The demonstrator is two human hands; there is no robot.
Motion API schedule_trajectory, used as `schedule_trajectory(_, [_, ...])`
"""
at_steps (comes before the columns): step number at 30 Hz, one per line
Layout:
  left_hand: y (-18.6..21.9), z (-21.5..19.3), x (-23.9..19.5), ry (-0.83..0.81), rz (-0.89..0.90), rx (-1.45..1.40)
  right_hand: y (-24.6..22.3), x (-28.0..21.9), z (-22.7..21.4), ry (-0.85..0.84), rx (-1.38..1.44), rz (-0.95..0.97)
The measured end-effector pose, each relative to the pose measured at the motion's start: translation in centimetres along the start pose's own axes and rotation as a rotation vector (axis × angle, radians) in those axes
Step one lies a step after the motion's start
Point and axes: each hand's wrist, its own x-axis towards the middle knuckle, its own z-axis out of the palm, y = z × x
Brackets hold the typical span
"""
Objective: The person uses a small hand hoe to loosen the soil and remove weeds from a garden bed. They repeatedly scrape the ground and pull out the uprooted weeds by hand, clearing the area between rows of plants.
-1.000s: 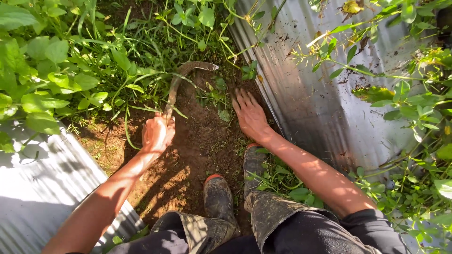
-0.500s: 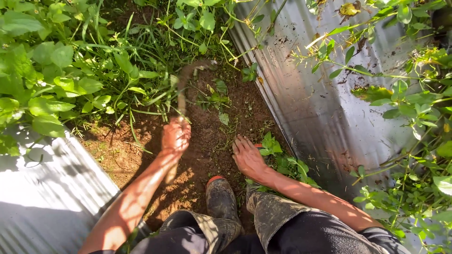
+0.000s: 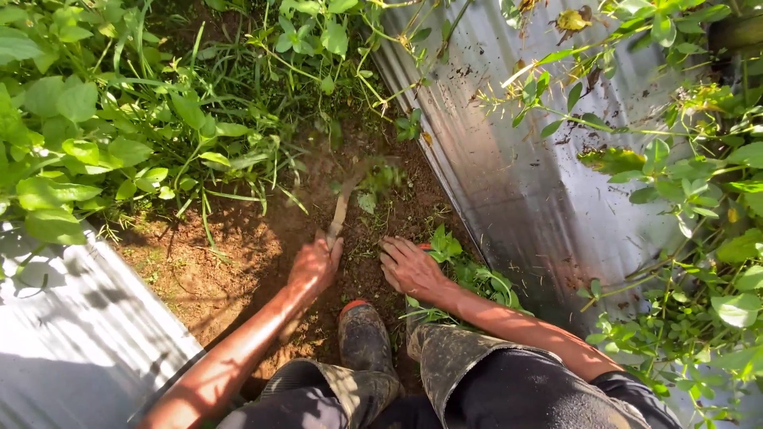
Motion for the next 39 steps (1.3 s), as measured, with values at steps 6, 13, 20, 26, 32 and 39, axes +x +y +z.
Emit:
schedule_trajectory(6, [-0.7, -3.9, -3.1, 0.087, 0.139, -0.237, -0.4, 0.2, -0.2, -0.012, -0.019, 0.009])
schedule_trajectory(13, [1.3, -5.8, -2.7, 0.521, 0.205, -0.291, -0.3, -0.1, 0.3, 0.008, 0.011, -0.003])
schedule_trajectory(20, [0.1, -5.0, -2.1, 1.112, 0.297, 0.713, -0.1, -0.2, 0.8, -0.045, -0.009, 0.001])
schedule_trajectory(26, [-0.7, -3.8, -1.6, 1.488, 0.337, 1.564, 0.2, 0.1, 0.9, -0.028, -0.041, -0.006])
schedule_trajectory(32, [-2.6, -3.0, -1.3, 1.267, 0.565, 1.238, 0.3, 0.1, 1.5, -0.020, -0.004, -0.012])
schedule_trajectory(39, [-3.8, -3.3, -1.5, 0.350, 0.575, 0.181, 0.1, 0.4, 1.3, -0.033, -0.033, -0.010])
